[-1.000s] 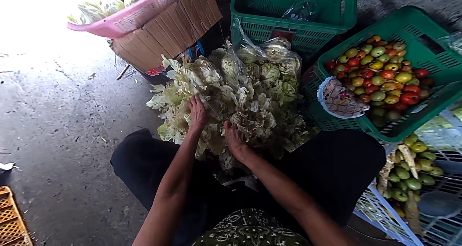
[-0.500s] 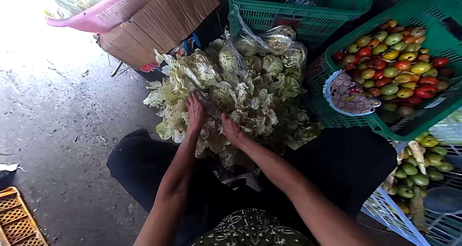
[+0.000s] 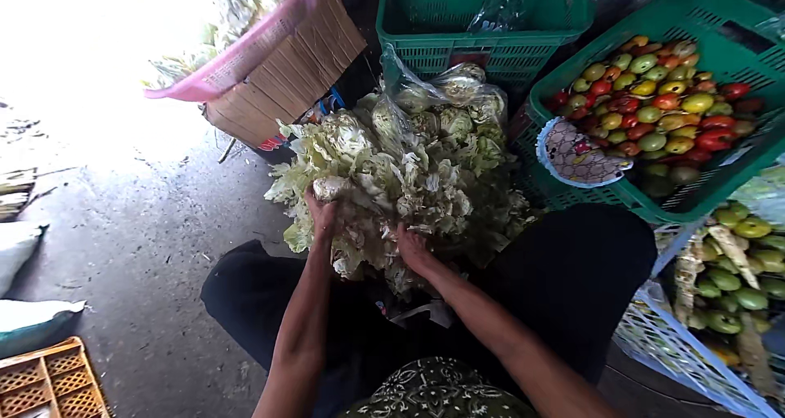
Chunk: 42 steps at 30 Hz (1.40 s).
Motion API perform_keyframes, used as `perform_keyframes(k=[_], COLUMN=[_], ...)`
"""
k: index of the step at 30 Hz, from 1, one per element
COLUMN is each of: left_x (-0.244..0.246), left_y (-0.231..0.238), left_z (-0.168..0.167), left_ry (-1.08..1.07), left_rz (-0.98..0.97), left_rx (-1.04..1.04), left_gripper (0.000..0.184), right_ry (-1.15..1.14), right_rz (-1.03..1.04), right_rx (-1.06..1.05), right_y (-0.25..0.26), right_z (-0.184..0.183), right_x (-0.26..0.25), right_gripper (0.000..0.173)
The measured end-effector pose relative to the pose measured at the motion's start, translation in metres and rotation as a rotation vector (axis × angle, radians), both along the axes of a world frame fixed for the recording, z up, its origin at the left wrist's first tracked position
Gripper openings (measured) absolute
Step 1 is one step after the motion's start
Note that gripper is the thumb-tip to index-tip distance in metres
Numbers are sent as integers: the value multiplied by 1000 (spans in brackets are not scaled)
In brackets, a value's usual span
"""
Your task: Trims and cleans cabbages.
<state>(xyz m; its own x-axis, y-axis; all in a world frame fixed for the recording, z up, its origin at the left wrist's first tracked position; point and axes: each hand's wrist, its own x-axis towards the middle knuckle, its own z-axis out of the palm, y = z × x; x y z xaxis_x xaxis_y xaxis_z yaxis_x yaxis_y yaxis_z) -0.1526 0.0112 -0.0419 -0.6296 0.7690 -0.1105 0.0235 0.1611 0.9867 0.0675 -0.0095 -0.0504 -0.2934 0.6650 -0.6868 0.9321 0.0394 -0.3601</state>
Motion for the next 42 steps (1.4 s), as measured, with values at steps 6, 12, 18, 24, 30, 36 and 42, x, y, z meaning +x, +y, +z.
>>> perform_keyframes(k=[6, 12, 18, 24, 30, 36, 42], left_x=[5, 12, 9, 12, 7, -1, -16], left_y=[-4, -18, -31, -25, -18, -18, -11], left_z=[55, 102, 108, 99, 97, 104, 99], left_ry=[408, 840, 532, 710, 630, 428, 543], left_rz=[-154, -657, -581, -580, -601, -480, -335], left_rx=[79, 304, 109, 89, 156, 46, -79], left_gripper=[106, 86, 82, 61, 44, 37, 72], right_ry=[381, 1505, 1734, 1669, 1608, 1610, 1635], right_rz=[-276, -729, -790, -997, -1117, -1248, -1057], right_rx=[101, -608, -500, -484, -499, -532, -435], right_y=[29, 50, 49, 50, 51, 60, 69], right_z=[42, 102, 83, 90, 99, 99, 66], right_x=[-6, -48, -59, -77, -86, -70, -52], right_gripper=[75, 62, 89, 62, 54, 55, 42])
